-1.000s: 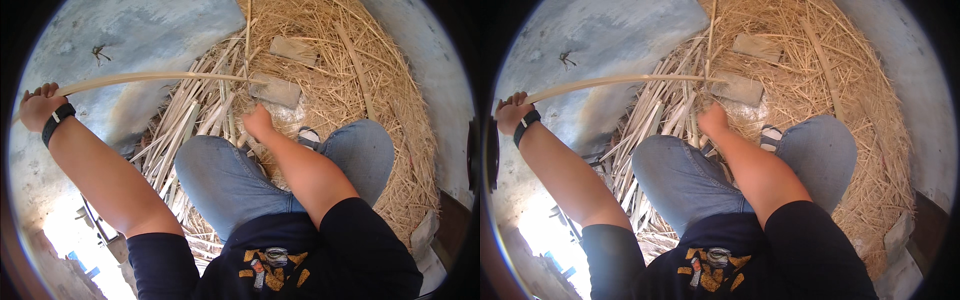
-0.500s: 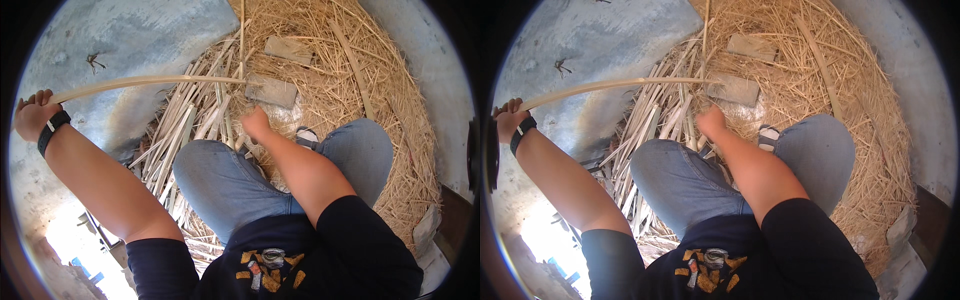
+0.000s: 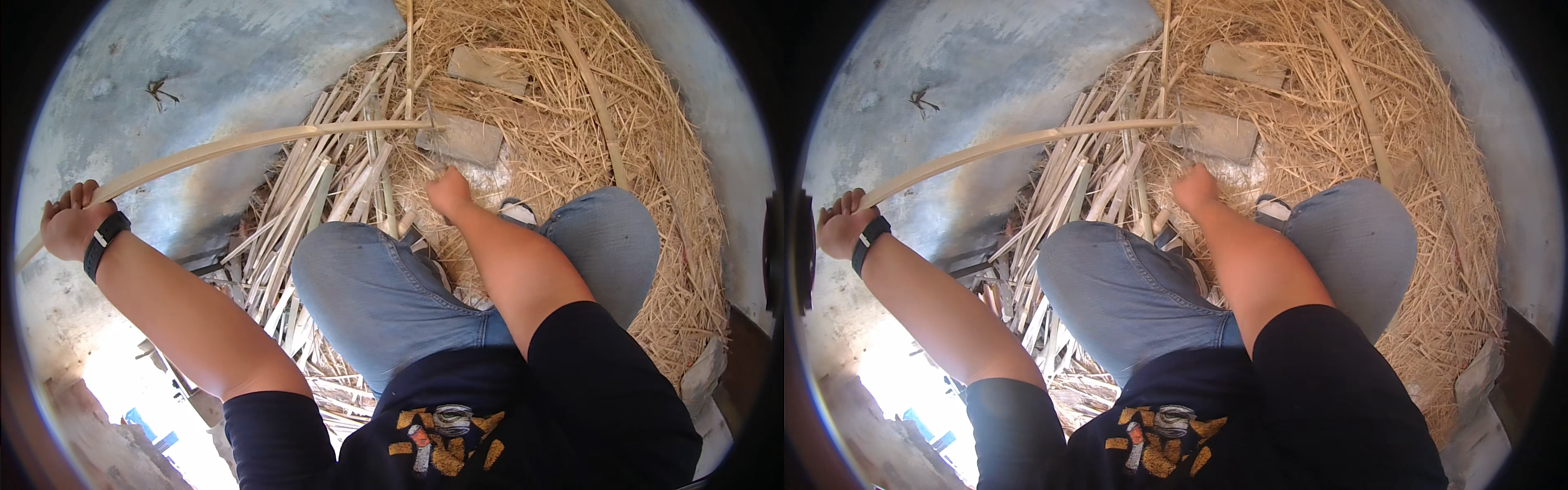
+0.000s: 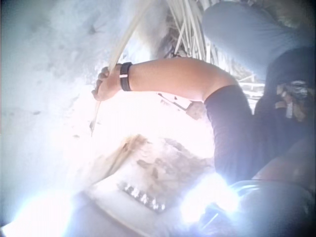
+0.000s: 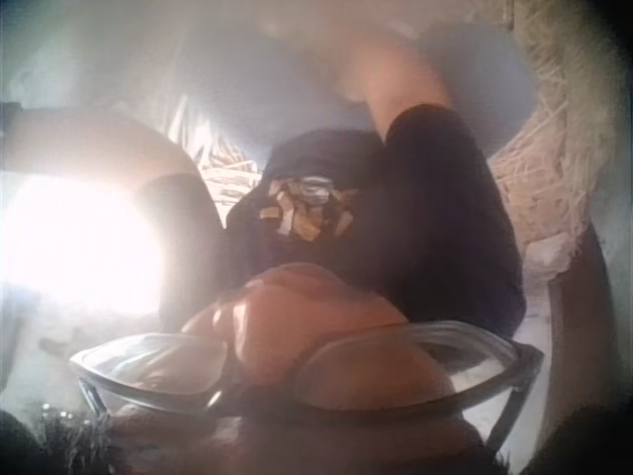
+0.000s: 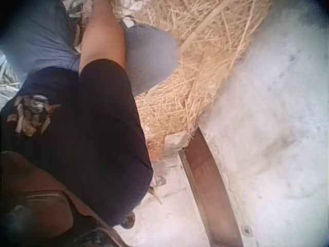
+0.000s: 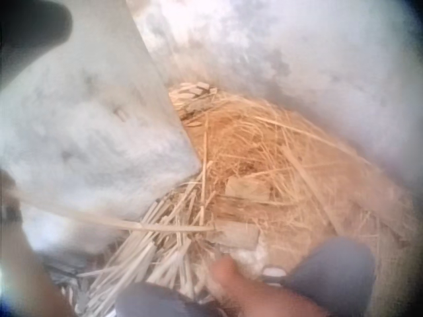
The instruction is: The person sits on a straw-covered floor and uses a machete to split long bamboo poles into thin strips. They hold the bamboo with one hand and repeatedly strike it with the machete to separate the material, accumulating a pile of split bamboo strips.
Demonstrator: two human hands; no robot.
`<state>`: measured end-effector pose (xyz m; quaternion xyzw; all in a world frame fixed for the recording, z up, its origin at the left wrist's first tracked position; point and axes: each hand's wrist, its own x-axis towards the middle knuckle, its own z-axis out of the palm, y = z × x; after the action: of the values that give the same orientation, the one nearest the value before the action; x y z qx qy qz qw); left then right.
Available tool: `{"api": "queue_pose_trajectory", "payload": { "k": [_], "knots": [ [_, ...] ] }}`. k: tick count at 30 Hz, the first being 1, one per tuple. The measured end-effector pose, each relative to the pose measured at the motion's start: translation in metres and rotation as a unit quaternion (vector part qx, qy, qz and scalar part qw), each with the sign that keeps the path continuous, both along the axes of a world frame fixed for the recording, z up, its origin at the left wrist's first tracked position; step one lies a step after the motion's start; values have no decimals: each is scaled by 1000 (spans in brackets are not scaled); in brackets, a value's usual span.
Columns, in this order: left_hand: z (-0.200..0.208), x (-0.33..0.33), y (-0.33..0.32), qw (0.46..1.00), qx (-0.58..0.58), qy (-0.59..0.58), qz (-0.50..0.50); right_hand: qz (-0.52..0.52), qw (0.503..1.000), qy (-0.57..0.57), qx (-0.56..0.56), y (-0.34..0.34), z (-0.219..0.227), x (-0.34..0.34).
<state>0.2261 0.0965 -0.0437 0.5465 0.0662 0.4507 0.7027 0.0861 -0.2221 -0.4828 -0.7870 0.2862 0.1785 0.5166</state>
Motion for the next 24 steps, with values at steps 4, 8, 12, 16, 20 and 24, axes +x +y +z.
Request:
{"api": "queue_pose_trajectory", "payload": {
  "k": [4,8,12,16,20,24],
  "knots": [
    [2,2,-19,1000,11,-6,-5,-20,995,-71,60,33,24,9],
    [0,-5,-30,1000,23,-7,3,123,972,-157,122,47,131,29],
    [3,-7,-29,998,29,-8,-56,178,949,-148,215,37,131,37],
    [-2,-23,-23,997,22,-7,-69,201,961,-150,113,24,137,50],
    [-1,-29,-35,997,33,-17,-69,275,937,-174,128,35,171,44],
    [3,-24,-59,995,55,-27,-79,175,953,-180,168,43,157,21]
  ]
}}
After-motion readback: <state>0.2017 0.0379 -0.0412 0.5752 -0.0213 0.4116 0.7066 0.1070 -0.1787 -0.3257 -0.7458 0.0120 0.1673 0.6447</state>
